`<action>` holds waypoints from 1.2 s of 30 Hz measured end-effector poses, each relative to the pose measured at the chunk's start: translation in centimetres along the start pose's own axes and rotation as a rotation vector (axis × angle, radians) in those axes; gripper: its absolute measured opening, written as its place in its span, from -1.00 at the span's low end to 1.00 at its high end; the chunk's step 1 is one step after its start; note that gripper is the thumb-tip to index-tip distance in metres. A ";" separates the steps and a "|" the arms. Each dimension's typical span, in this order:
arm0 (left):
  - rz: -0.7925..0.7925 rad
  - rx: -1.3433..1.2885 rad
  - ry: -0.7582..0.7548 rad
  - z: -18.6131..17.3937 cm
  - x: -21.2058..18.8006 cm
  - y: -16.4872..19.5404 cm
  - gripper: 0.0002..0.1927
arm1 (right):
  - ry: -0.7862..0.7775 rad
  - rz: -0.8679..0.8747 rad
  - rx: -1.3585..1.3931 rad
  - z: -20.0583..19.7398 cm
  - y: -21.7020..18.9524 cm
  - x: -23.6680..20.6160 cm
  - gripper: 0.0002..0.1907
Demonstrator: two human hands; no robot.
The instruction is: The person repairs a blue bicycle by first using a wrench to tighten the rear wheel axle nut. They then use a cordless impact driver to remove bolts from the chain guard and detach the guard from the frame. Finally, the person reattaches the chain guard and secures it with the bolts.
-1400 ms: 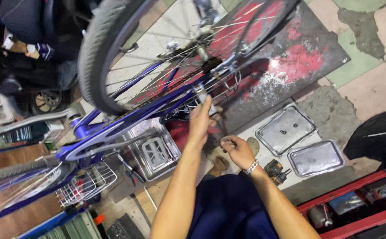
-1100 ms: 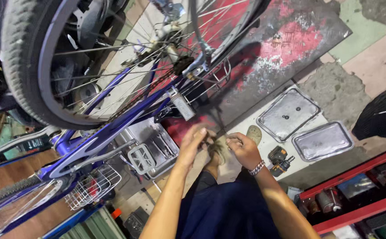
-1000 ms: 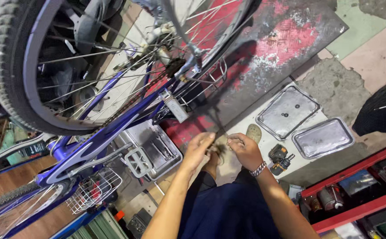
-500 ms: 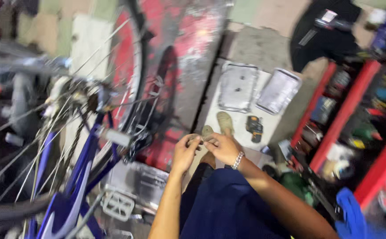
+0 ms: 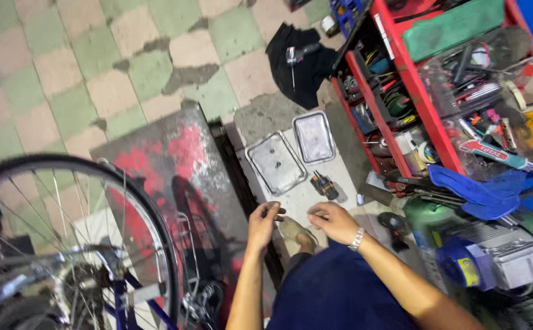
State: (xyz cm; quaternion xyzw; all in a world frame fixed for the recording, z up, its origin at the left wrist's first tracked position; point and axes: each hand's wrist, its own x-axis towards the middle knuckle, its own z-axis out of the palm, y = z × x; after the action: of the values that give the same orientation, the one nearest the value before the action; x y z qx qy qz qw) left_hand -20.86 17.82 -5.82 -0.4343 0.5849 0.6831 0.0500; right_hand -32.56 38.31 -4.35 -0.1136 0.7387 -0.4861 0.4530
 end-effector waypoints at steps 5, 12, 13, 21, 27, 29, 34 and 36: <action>0.046 0.035 -0.171 6.5 3.3 3.3 -0.65 | 0.087 0.024 0.094 -4.7 1.2 -0.5 -0.72; 0.433 0.235 -0.214 22.8 16.3 14.8 -0.71 | 0.180 0.051 0.144 -15.8 3.1 2.7 -0.70; 0.506 0.362 -0.143 25.2 18.9 17.7 -0.70 | 0.175 0.023 0.150 -17.5 2.9 4.0 -0.70; 1.117 0.711 0.218 40.1 40.4 39.1 -0.64 | 0.240 -0.045 0.069 -30.8 -1.2 12.6 -0.75; 0.929 1.332 0.175 43.5 49.2 40.4 -0.70 | 0.210 0.172 0.083 -34.4 -0.8 12.3 -0.70; 0.905 1.422 0.089 43.4 50.7 40.4 -0.66 | 0.215 0.161 0.183 -35.5 0.2 12.4 -0.69; 0.606 1.531 -0.142 42.7 51.1 39.9 -0.52 | 0.226 0.055 0.123 -37.2 2.5 12.4 -0.65; 0.871 1.388 -0.028 43.3 50.8 39.7 -0.55 | 0.253 -0.023 0.092 -38.0 2.3 13.0 -0.65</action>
State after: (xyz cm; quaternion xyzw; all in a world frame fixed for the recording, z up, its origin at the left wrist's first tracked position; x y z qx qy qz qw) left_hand -98.25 19.64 -11.62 -0.0296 0.9902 0.1291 0.0449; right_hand -68.92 54.92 -9.05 -0.0391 0.7655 -0.5350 0.3554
